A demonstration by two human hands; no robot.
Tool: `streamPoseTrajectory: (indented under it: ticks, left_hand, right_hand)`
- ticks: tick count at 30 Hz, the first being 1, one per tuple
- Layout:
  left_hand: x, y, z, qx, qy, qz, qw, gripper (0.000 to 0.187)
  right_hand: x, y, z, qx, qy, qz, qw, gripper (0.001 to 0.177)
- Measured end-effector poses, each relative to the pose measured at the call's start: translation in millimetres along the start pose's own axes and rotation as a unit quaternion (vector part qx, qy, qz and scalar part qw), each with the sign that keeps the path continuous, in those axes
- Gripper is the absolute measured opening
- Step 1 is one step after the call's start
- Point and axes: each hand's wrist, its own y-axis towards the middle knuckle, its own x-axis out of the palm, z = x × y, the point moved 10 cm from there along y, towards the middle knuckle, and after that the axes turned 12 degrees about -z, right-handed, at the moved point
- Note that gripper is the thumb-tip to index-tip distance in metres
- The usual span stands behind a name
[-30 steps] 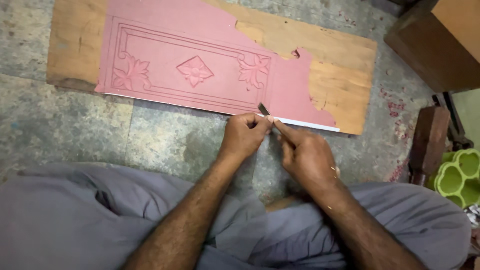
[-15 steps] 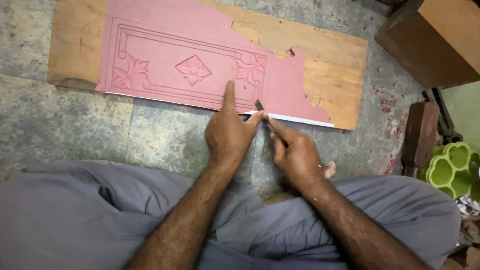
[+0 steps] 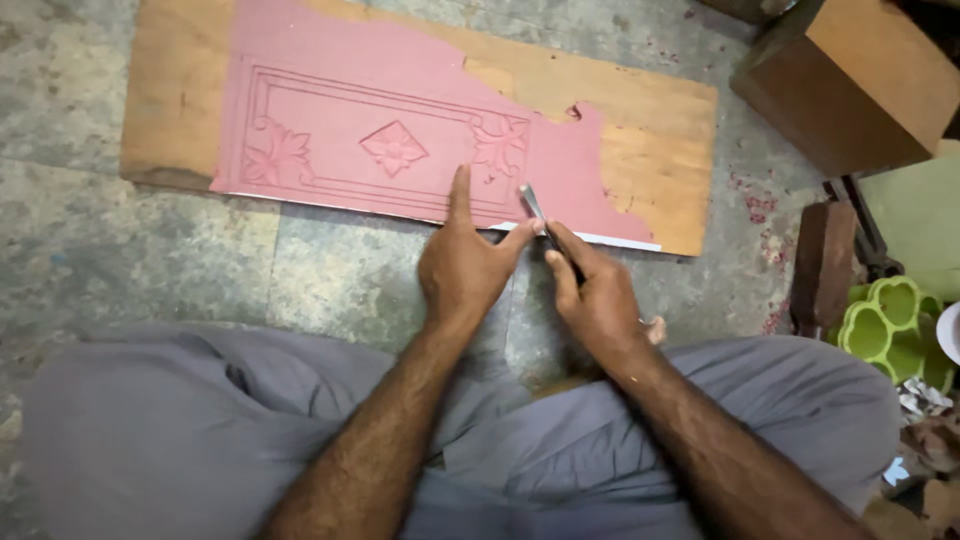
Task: The person carves decorative floral patterns into a thin piece of wood using a small hand-held carving chisel. The person holds a template against the wood to guide the carving, occasionally switching to a different tool to refine the edges of the carved design.
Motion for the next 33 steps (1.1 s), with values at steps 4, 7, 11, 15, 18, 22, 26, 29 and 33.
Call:
streamPoseTrajectory:
  ticks: [4,7,11,15,18,22,26,29,33]
  left_hand:
    - [-6,2,5,0.070,-0.012,0.049,0.996,0.114]
    - [2,6,-6,0.018,-0.027,-0.009,0.999,0.116]
    - [4,7,-7,0.007,-0.048,-0.036,0.998,0.116]
    - [4,7,-5,0.013,-0.052,-0.040,0.998,0.120]
    - [5,8,-8,-0.005,-0.049,-0.054,0.997,0.119]
    - [4,9,-6,-0.002,-0.041,-0.057,0.998,0.120]
    - [4,9,-6,-0.004,-0.029,-0.046,0.998,0.116]
    - [4,9,-7,0.000,-0.023,-0.031,0.999,0.112]
    - [5,10,-11,-0.007,-0.005,-0.015,1.000,0.105]
  right_hand:
    - [4,-7,3,0.068,-0.074,-0.052,0.994,0.037]
    - [0,-6,-15,0.007,-0.077,-0.037,0.996,0.037]
    - [2,-2,-13,0.045,-0.100,-0.063,0.992,0.039]
    - [5,-3,-8,0.071,-0.134,-0.064,0.986,0.039]
    - [6,-6,-13,0.044,-0.132,-0.042,0.989,0.038]
    - [11,-5,-13,0.058,-0.145,-0.041,0.987,0.040]
    - [15,-8,-8,0.071,-0.098,-0.019,0.993,0.039]
    - [18,-7,-6,0.060,-0.088,0.003,0.994,0.040]
    - [24,-7,0,0.066,-0.071,0.021,0.995,0.039]
